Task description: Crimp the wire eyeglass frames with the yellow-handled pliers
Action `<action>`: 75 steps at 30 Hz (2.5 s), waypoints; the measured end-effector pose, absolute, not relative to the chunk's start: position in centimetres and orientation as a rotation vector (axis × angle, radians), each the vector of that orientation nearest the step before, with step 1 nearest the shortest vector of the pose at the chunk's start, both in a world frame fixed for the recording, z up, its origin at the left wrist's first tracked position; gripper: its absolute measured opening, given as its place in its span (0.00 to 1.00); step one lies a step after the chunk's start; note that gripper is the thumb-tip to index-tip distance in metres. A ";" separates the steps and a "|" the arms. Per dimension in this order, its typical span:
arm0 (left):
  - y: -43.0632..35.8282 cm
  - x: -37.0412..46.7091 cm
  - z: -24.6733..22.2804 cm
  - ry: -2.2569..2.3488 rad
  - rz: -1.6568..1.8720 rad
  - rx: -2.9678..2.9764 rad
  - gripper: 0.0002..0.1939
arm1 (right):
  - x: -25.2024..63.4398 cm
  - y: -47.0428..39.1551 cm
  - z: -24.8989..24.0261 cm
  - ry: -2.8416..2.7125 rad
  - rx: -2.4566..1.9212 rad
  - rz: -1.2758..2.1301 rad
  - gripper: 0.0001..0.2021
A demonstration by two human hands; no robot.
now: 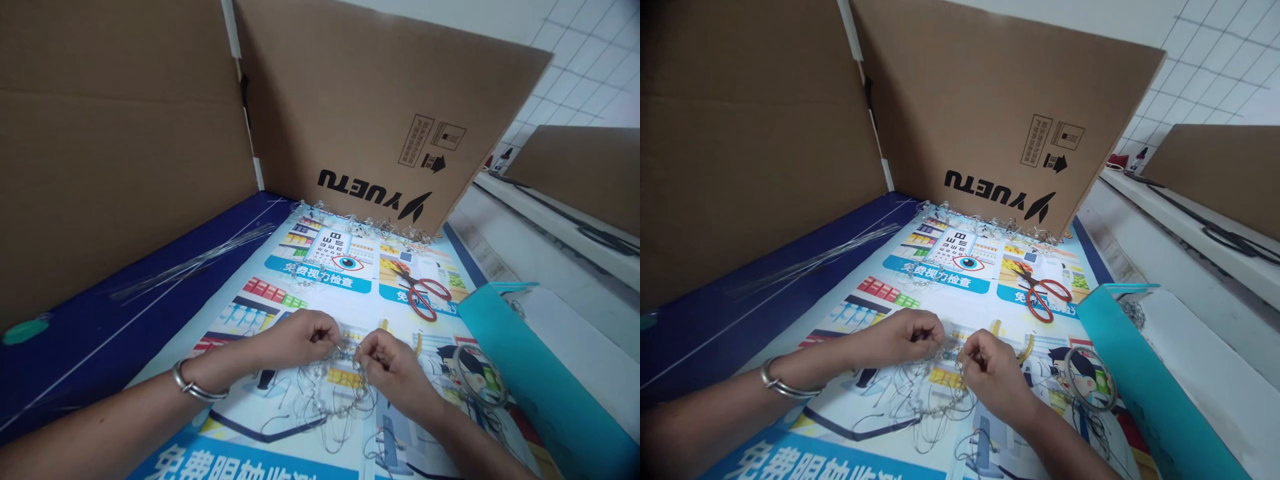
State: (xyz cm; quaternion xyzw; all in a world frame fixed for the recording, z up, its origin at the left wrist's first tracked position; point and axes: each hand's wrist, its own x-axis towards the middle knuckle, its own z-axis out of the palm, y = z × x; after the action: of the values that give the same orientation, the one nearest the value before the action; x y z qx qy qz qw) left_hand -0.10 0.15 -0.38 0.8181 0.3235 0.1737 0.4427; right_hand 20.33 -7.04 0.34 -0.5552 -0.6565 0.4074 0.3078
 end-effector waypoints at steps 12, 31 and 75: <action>0.3 -0.2 -0.3 0.800 0.443 1.979 0.08 | 20.2 -7.0 0.5 -1.684 -1.447 1.087 0.02; 0.7 -0.4 -0.6 0.867 0.501 2.020 0.07 | 20.4 -7.1 0.6 -1.743 -1.411 1.145 0.14; 1.0 -1.8 1.0 0.527 0.269 1.632 0.20 | 20.3 -7.0 0.0 -1.747 -1.410 0.934 0.04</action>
State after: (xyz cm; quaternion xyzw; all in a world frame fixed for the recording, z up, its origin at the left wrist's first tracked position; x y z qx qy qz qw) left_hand -1.84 1.05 0.96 0.7174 0.2316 0.1182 0.6463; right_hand 20.32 -7.02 0.02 -0.5438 -0.6736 0.3601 0.3478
